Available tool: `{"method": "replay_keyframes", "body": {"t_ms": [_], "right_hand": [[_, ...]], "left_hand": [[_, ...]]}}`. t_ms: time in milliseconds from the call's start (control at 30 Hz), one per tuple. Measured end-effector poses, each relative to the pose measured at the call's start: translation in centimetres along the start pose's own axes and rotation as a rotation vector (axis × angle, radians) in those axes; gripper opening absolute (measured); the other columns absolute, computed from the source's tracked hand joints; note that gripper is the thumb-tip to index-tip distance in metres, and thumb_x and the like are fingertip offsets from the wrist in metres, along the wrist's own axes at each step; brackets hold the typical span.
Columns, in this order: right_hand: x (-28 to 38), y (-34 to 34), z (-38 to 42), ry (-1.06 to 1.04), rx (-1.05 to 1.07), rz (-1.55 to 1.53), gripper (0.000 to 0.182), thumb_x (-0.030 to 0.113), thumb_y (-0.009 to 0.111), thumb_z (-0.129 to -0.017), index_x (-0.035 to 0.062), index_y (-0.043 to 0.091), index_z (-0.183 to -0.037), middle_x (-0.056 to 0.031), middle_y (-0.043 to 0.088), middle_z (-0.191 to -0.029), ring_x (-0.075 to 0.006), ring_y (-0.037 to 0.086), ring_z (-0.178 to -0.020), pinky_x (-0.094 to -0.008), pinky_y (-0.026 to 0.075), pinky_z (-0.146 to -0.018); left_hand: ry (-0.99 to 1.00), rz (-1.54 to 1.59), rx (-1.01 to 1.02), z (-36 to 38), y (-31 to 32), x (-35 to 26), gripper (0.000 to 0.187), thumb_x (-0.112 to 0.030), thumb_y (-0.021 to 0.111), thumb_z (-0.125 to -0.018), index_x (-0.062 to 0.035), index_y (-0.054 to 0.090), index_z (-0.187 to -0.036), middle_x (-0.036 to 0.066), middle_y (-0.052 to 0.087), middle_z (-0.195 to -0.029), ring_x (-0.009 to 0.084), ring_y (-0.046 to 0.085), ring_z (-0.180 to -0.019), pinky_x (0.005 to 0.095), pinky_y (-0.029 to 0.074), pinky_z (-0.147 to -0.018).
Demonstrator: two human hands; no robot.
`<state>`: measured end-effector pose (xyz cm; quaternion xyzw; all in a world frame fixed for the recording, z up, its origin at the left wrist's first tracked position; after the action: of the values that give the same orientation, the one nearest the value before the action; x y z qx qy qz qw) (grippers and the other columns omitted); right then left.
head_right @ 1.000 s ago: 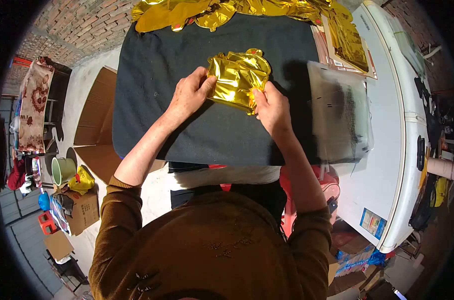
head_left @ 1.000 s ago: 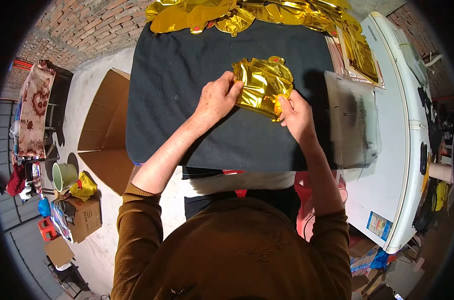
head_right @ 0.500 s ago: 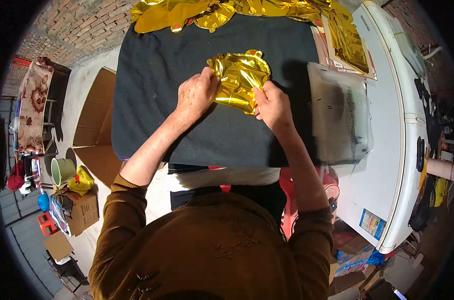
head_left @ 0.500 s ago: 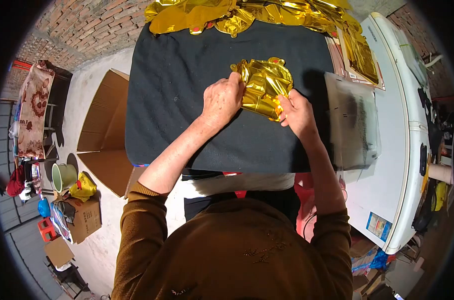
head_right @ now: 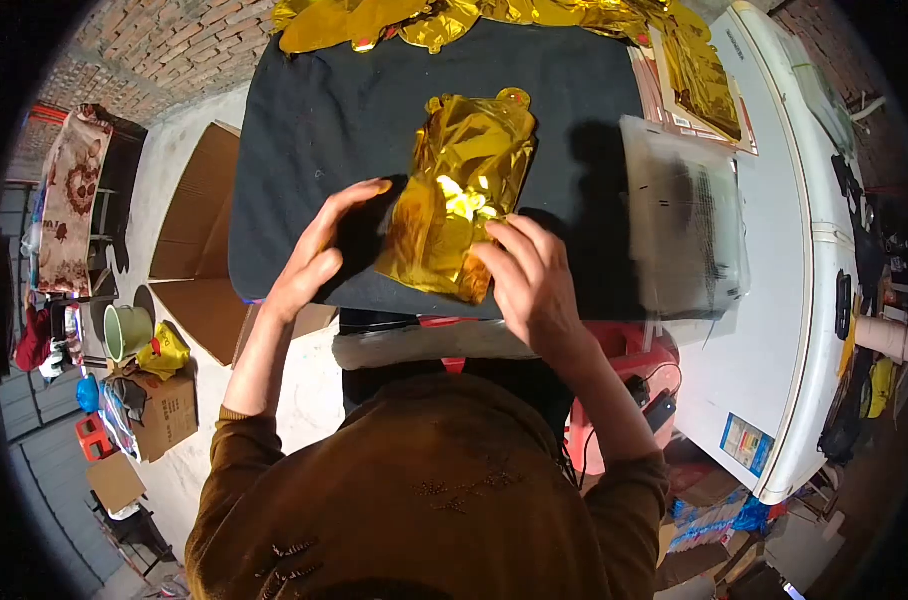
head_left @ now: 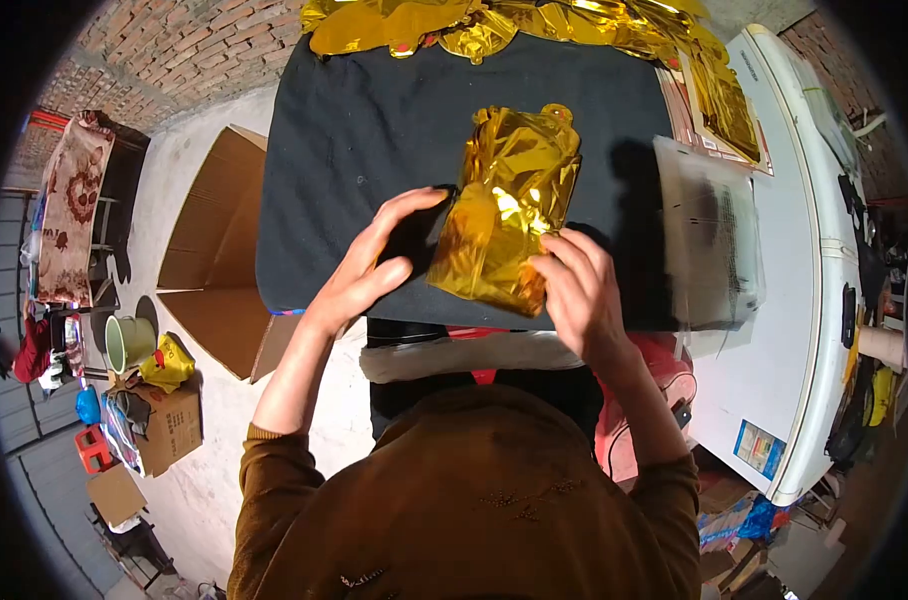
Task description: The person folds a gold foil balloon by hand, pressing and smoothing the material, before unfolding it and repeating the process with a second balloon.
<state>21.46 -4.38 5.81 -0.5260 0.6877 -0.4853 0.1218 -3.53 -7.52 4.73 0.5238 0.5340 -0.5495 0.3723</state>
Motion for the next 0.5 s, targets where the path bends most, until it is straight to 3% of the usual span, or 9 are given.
{"method": "replay_keyframes", "body": {"t_ms": [67,167,300,400,500], "right_hand": [[1.6,-0.2,1.0,0.017,0.111,0.081,0.047,-0.004,0.066,-0.080,0.0055,0.068,-0.126,-0.0152,0.062,-0.137,-0.0406,0.057,-0.132,-0.0515,0.044,-0.110],[1.2,-0.6,2.6,0.055,0.063,0.077,0.049,-0.007,0.064,-0.080,0.0034,0.067,-0.128,-0.0160,0.062,-0.137,-0.0418,0.056,-0.133,-0.0542,0.042,-0.112],[-0.8,-1.6,2.4,0.119,-0.055,0.037,0.054,-0.006,0.065,-0.083,-0.0004,0.060,-0.137,-0.0178,0.062,-0.135,-0.0401,0.056,-0.130,-0.0505,0.043,-0.110],[-1.4,-1.1,1.1,0.179,-0.098,-0.044,0.050,-0.004,0.066,-0.087,-0.0005,0.060,-0.136,-0.0182,0.064,-0.131,-0.0390,0.058,-0.126,-0.0482,0.045,-0.108],[0.9,-0.7,-1.0,0.216,-0.044,-0.176,0.047,-0.004,0.066,-0.089,-0.0016,0.060,-0.135,-0.0192,0.069,-0.120,-0.0396,0.063,-0.111,-0.0478,0.049,-0.099]], "left_hand": [[0.062,-0.066,-0.086,2.6,-1.0,0.2,0.079,-0.058,0.062,-0.096,-0.0031,0.051,-0.153,0.017,0.049,-0.160,0.0345,0.040,-0.154,0.0473,0.026,-0.128],[0.018,-0.221,-0.254,5.9,-1.7,0.4,0.077,-0.055,0.069,-0.094,-0.0023,0.055,-0.149,0.019,0.053,-0.156,0.0364,0.043,-0.151,0.0487,0.029,-0.126],[0.011,-0.433,-0.303,7.7,0.3,0.0,0.072,-0.045,0.075,-0.095,0.0003,0.056,-0.147,0.020,0.054,-0.155,0.0362,0.047,-0.148,0.0488,0.032,-0.125],[0.021,-0.513,-0.314,6.8,2.8,-1.0,0.088,-0.046,0.083,-0.088,-0.0002,0.048,-0.155,0.022,0.050,-0.159,0.0382,0.044,-0.150,0.0489,0.032,-0.125],[0.002,-0.618,-0.308,5.8,5.0,-1.2,0.122,-0.055,0.089,-0.077,0.0006,0.026,-0.166,0.027,0.029,-0.171,0.0425,0.032,-0.157,0.0514,0.028,-0.127]]}}
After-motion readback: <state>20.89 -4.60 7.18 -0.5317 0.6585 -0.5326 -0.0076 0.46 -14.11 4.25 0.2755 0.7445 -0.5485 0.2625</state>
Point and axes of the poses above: each hand's wrist, its own z-axis away from the middle knuckle, its own y-axis out of the palm, x = y × z, the point moved 8 cm from there along -z, towards the middle knuckle
